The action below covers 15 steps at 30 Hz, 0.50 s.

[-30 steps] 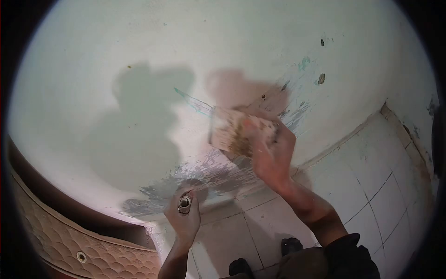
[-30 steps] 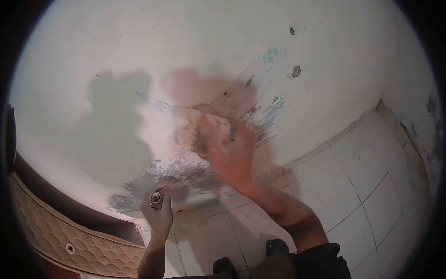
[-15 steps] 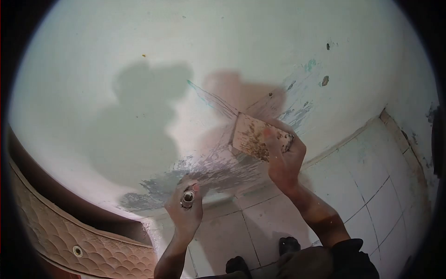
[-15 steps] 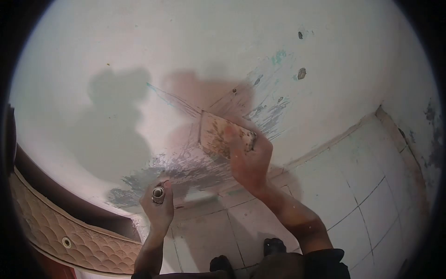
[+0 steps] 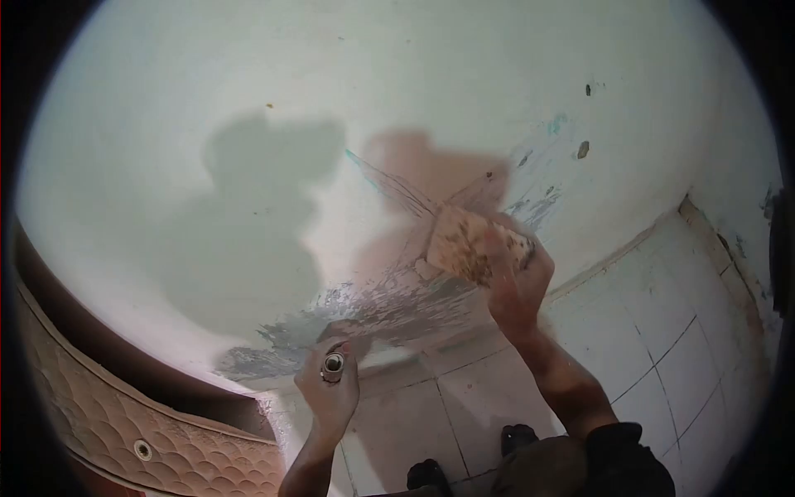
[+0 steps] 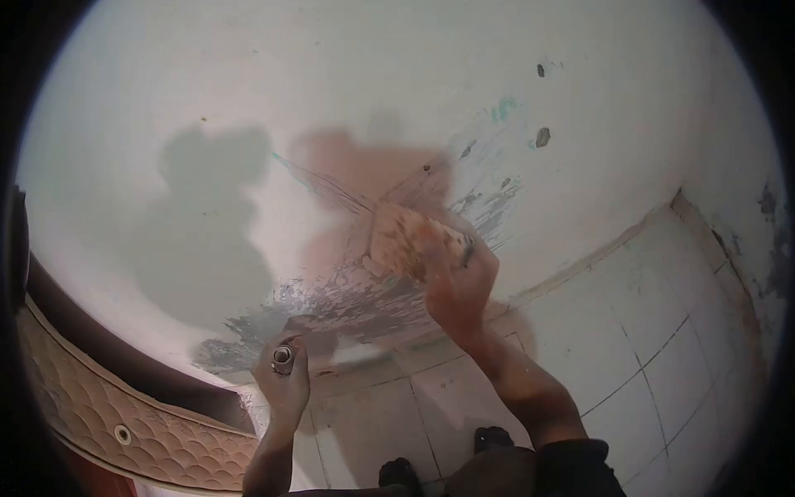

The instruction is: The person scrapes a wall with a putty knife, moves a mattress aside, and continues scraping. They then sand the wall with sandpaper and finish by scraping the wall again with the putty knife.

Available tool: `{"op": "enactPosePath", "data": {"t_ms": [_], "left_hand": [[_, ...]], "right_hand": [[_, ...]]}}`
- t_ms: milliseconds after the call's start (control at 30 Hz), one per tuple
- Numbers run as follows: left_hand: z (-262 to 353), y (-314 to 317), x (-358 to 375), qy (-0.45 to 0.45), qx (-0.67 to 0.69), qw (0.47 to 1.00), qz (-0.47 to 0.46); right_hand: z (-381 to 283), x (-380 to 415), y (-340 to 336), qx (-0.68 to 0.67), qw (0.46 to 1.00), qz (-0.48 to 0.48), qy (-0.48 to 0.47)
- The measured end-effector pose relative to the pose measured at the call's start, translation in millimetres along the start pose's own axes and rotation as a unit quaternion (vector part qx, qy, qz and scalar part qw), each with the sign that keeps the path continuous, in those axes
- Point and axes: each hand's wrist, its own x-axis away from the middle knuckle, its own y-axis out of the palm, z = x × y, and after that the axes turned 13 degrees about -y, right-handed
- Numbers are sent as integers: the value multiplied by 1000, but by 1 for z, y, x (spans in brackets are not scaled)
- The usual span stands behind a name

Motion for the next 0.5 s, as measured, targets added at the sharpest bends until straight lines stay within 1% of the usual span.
{"op": "enactPosePath", "data": {"t_ms": [33,100,167,233,300,367,400,467,500], "left_hand": [[2,3,0,20,7,1000,-2],[5,9,-1,40,11,999,-9],[6,13,-3,38,43,998,-2],[6,11,0,18,37,999,9],[4,10,-1,5,38,999,26],[5,9,0,2,8,1000,15],[7,10,0,4,5,1000,14],[9,14,0,7,19,1000,14],[7,16,-1,5,18,1000,10]], "right_hand": [[-5,-9,6,45,999,-11,-20],[-15,-20,12,52,998,-21,-18],[-17,-20,11,7,999,-44,15],[-12,-8,-3,9,999,-39,22],[-9,-6,-4,9,999,-36,18],[-11,-13,6,49,998,-32,-32],[-17,-16,11,47,998,-28,-31],[-32,-23,17,14,999,-45,8],[-26,-21,14,16,999,-44,11]]}}
